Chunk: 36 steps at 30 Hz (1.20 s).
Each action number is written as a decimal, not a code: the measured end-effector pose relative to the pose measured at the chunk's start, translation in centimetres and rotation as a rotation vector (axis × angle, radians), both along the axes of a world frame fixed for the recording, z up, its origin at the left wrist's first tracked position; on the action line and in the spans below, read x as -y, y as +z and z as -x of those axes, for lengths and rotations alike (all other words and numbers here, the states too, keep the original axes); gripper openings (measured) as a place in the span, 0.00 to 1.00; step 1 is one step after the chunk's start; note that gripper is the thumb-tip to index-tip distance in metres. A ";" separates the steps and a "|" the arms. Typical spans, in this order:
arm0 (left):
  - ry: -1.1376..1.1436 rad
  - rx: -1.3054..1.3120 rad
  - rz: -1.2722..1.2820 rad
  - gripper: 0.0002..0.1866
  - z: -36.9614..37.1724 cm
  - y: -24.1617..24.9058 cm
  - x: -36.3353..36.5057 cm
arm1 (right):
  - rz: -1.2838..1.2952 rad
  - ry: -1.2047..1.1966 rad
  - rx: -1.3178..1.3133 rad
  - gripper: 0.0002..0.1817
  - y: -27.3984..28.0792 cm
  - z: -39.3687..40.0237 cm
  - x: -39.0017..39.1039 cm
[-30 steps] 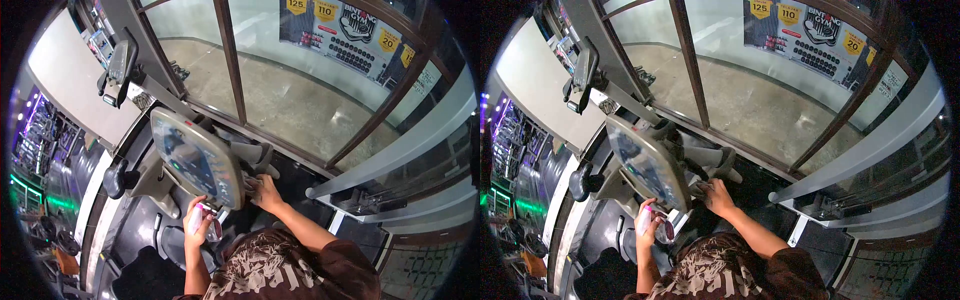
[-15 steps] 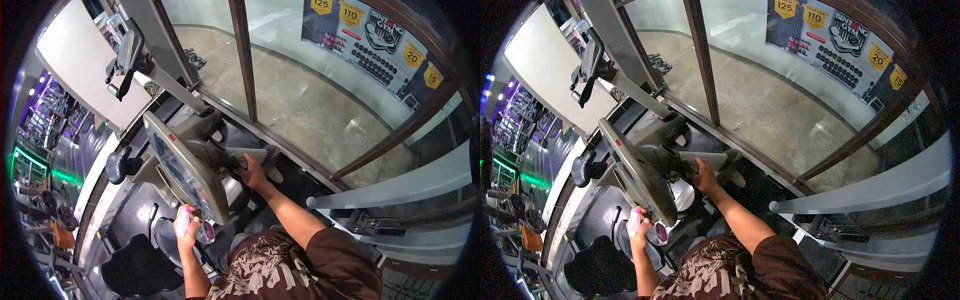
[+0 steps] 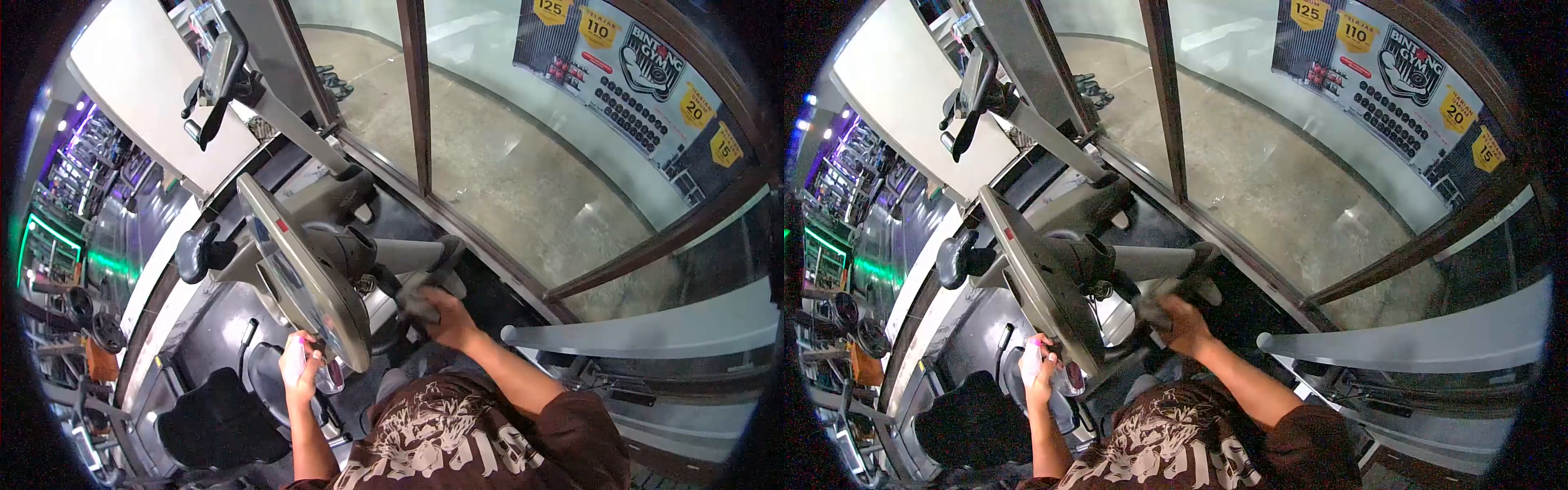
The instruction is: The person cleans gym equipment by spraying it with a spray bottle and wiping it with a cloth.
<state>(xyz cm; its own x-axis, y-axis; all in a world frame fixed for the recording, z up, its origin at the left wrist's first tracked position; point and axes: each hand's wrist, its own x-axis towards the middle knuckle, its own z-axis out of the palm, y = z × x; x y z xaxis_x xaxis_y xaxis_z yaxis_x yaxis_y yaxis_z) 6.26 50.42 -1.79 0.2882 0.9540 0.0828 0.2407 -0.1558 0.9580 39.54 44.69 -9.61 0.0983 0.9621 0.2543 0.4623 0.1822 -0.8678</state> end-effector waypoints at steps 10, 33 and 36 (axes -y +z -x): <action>0.039 -0.036 0.031 0.16 0.1 -0.3 0.3 | 0.046 -0.090 0.127 0.28 0.7 3.8 -2.8; -0.286 -0.052 -0.117 0.08 2.6 -0.1 -2.0 | 0.082 -0.213 0.216 0.23 2.4 10.4 5.3; -0.336 -0.047 -0.050 0.08 3.2 0.9 -2.5 | 0.133 -0.116 0.187 0.19 3.1 10.9 7.5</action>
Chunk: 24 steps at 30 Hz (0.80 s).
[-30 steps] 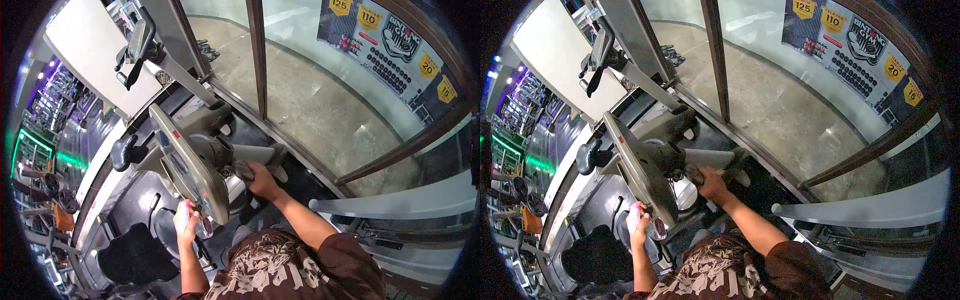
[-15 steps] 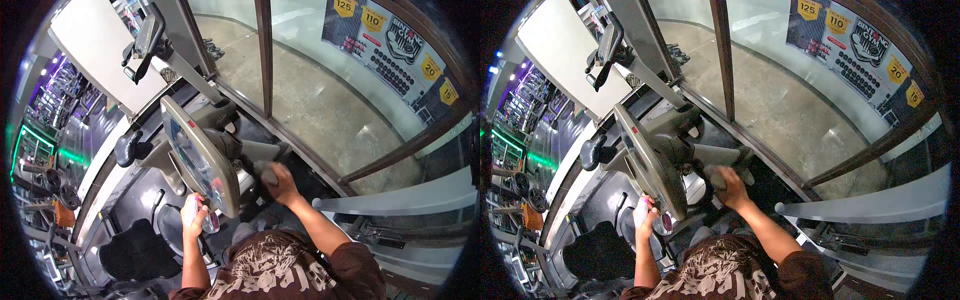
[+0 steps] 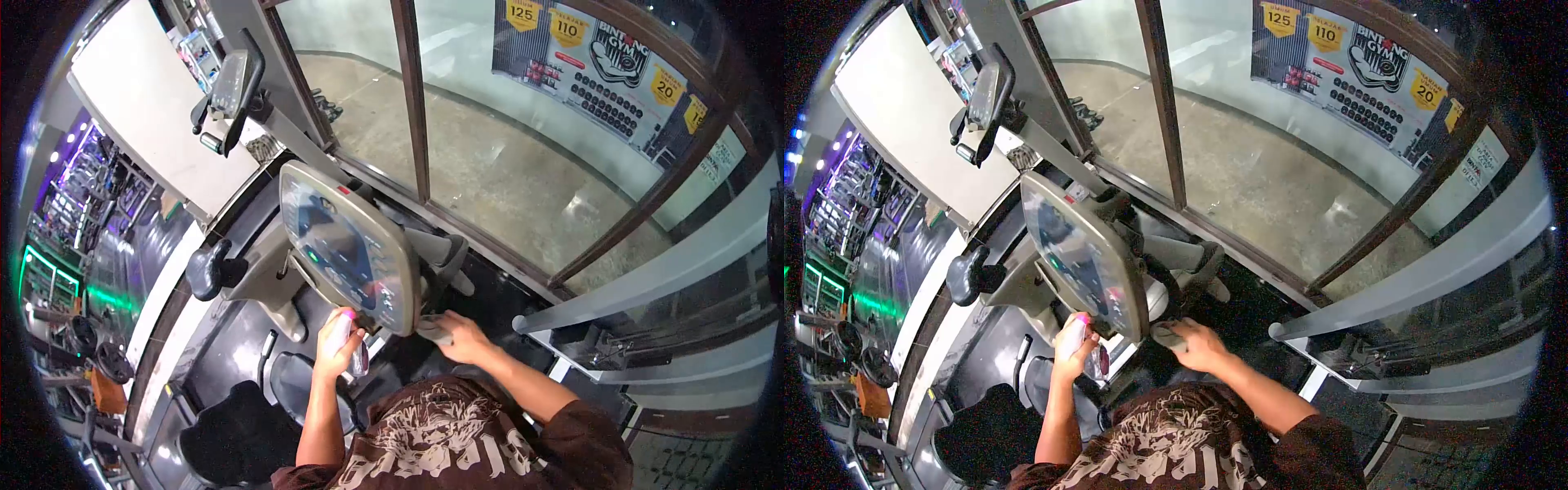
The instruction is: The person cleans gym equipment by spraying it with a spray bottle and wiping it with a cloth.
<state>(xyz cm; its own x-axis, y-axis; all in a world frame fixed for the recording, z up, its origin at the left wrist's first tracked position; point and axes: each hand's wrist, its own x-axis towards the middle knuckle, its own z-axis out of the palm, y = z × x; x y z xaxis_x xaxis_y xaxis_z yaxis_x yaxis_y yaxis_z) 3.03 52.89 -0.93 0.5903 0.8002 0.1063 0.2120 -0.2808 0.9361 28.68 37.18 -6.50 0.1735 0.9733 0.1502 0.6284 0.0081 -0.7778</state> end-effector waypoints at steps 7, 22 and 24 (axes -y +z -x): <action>-0.124 0.080 0.133 0.16 1.5 0.1 -0.3 | -0.168 -0.424 -0.046 0.26 0.5 -3.2 -7.8; -0.285 0.193 0.028 0.15 3.1 -1.8 -1.9 | -0.053 -0.335 0.024 0.26 0.0 5.2 -1.2; -0.295 0.207 0.008 0.13 3.1 -1.6 -2.0 | -0.073 -0.344 -0.099 0.25 -1.1 2.5 -1.4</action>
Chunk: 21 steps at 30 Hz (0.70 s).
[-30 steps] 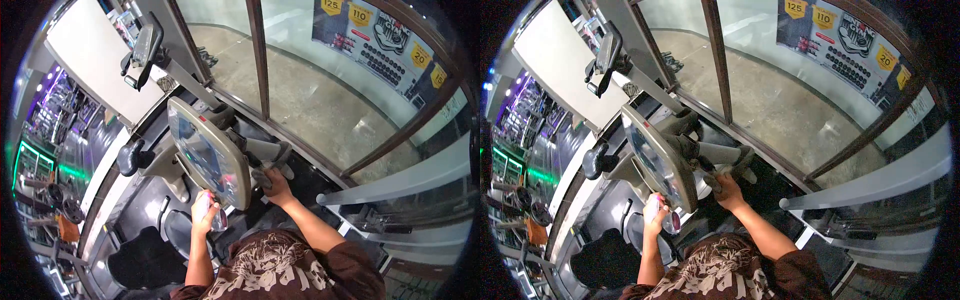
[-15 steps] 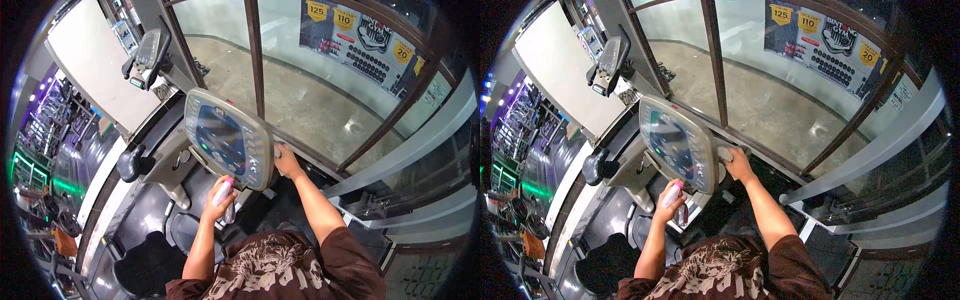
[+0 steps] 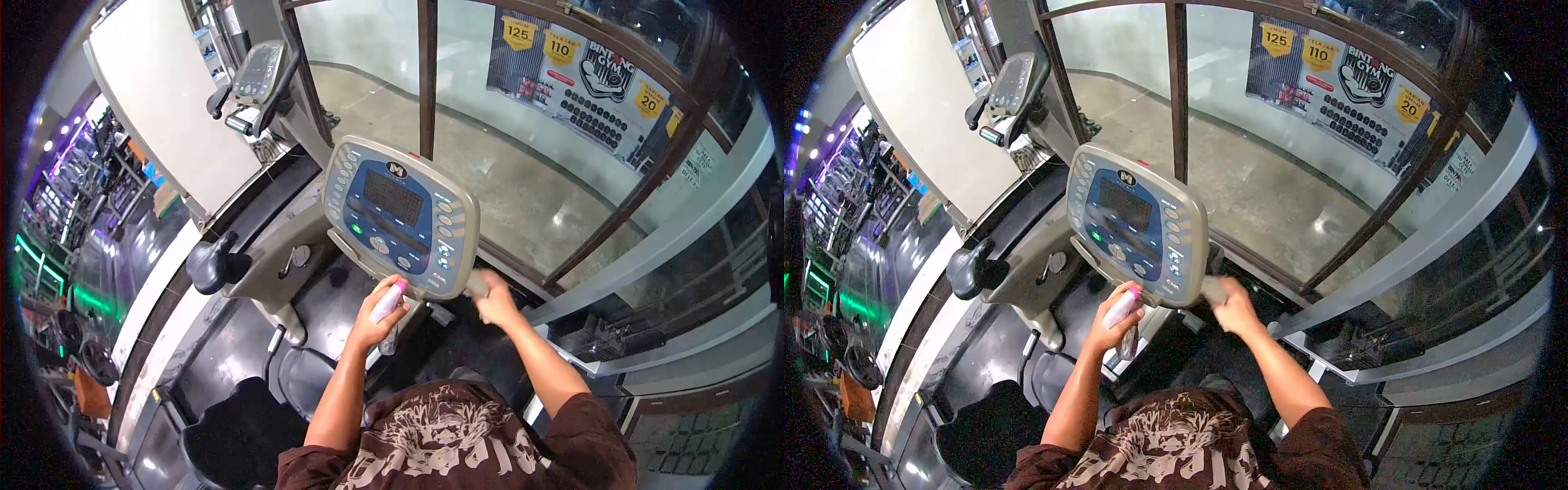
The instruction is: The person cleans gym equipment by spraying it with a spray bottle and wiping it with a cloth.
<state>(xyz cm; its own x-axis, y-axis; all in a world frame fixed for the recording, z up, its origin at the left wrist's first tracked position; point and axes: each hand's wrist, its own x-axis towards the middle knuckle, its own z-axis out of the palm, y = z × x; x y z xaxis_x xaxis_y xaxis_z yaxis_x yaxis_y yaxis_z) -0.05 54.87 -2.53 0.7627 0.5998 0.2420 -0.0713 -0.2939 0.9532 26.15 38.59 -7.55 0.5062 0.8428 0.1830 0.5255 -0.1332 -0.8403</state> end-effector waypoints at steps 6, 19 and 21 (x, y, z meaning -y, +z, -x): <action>-0.017 -0.013 0.026 0.10 0.2 1.0 0.5 | -0.070 -0.275 0.096 0.24 -1.5 -5.0 -6.5; -0.021 0.027 0.130 0.11 0.1 -0.2 -0.4 | 0.004 -0.223 0.244 0.23 -0.3 6.9 -1.2; -0.002 0.014 0.173 0.13 0.2 0.4 0.0 | 0.145 -0.203 0.287 0.24 0.7 8.6 -1.4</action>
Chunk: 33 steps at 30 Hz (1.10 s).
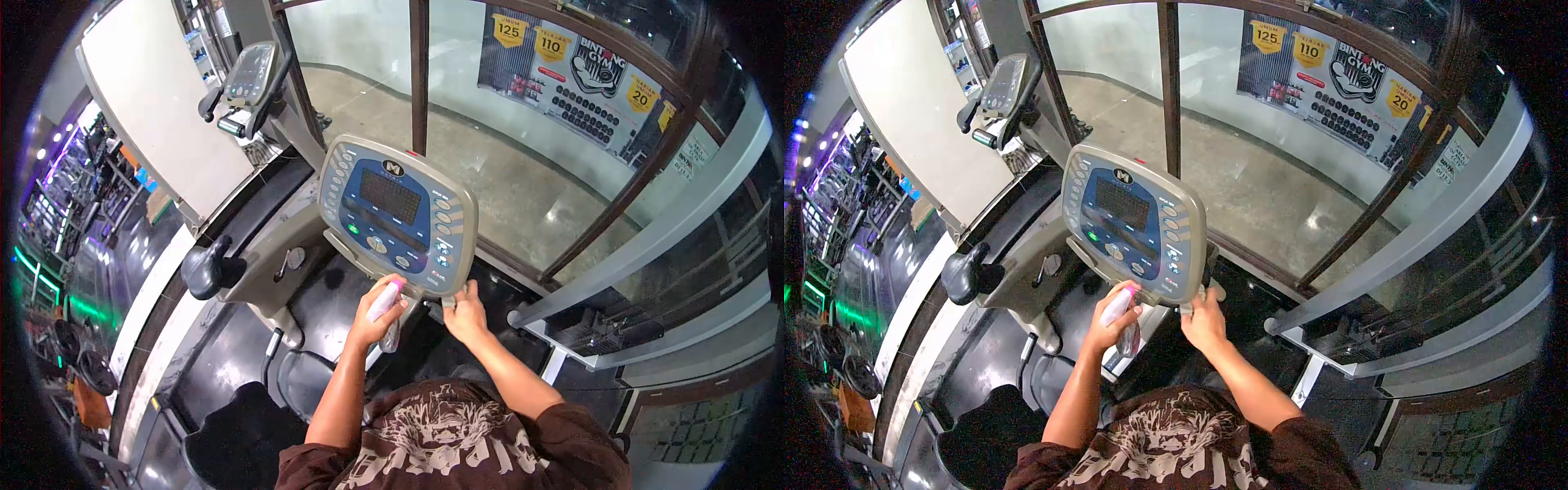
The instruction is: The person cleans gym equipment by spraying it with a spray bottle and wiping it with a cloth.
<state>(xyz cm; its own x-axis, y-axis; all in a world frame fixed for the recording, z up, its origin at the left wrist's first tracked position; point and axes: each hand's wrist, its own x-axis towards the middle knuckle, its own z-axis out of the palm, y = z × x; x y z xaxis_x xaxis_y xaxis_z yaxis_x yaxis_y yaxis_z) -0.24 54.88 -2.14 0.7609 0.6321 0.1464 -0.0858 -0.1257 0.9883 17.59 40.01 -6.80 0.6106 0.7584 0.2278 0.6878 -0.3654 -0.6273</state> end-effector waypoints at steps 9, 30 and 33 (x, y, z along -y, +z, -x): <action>0.214 0.005 0.127 0.13 4.0 -2.1 2.6 | -0.003 0.055 0.426 0.28 -0.5 2.8 0.0; 0.358 -0.009 0.254 0.08 11.3 -3.7 4.6 | -0.134 0.880 0.716 0.21 -2.0 4.7 -9.0; 0.328 0.003 0.270 0.08 10.5 -3.0 4.9 | -0.239 0.879 0.853 0.19 -4.0 4.7 -13.5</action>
<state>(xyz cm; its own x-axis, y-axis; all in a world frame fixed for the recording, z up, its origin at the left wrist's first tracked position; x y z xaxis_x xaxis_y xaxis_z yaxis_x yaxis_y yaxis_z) -10.78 50.02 -5.15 0.5130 0.8566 -0.0554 -0.0874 0.1163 0.9894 12.86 53.47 -10.75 -0.4920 0.7198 0.4897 0.8610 0.4855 0.1514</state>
